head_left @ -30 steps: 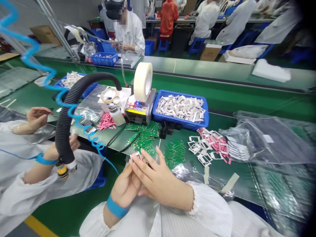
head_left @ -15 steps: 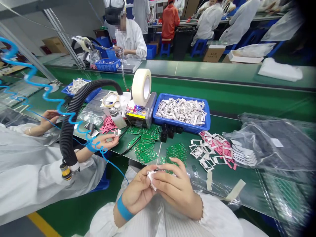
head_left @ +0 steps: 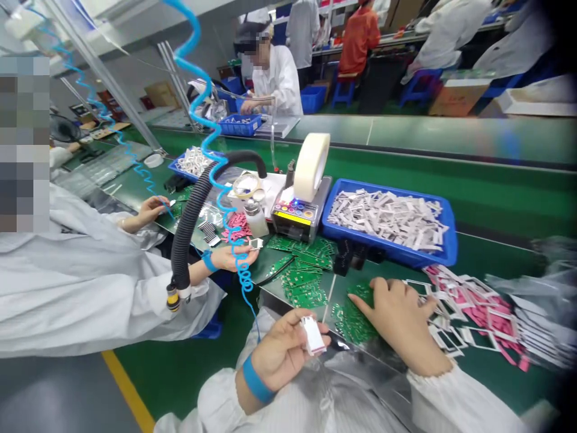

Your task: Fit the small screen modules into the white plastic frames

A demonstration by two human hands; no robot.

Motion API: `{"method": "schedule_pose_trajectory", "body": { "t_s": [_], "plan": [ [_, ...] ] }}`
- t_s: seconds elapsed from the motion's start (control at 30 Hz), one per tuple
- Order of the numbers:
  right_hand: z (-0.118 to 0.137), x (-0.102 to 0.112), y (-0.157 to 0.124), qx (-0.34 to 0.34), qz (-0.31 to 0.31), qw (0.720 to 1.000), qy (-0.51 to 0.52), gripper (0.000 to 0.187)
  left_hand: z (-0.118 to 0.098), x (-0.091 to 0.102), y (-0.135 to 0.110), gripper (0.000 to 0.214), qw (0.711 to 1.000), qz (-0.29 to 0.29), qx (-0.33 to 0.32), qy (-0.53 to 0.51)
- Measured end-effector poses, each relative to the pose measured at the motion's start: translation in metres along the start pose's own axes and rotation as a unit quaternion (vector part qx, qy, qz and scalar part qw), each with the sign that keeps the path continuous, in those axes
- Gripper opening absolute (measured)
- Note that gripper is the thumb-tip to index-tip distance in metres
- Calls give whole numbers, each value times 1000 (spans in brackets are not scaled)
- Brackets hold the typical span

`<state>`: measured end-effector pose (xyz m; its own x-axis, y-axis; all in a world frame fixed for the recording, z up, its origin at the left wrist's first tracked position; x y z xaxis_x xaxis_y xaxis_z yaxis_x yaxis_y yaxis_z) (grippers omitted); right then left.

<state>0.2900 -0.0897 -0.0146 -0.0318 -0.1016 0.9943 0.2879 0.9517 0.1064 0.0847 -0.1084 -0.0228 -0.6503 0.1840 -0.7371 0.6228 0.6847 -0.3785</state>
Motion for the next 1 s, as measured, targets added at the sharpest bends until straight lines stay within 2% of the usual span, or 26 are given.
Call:
{"method": "schedule_pose_trajectory", "body": {
  "t_s": [0.2, 0.37, 1.0],
  "plan": [
    [5, 1, 1, 2, 6, 1000, 5, 31, -3, 12, -2, 36, 1000, -18, -1, -11],
    [4, -6, 2, 5, 10, 999, 30, 31, -5, 19, -4, 34, 999, -27, -8, -24],
    [3, -8, 2, -9, 35, 998, 55, 29, -6, 18, -3, 35, 998, -33, -8, -54]
  ]
}}
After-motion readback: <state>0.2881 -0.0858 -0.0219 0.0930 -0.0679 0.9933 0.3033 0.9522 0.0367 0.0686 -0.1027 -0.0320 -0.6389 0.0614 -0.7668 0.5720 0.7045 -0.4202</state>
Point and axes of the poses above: each hand's wrist, its own y-axis towards the middle knuckle, its own x-axis out of the back of the hand, z = x × y, the point moved 4 cm from there along y, towards the middle knuckle, and after that the axes turned 11 degrees about y, right-handed, at the moved point
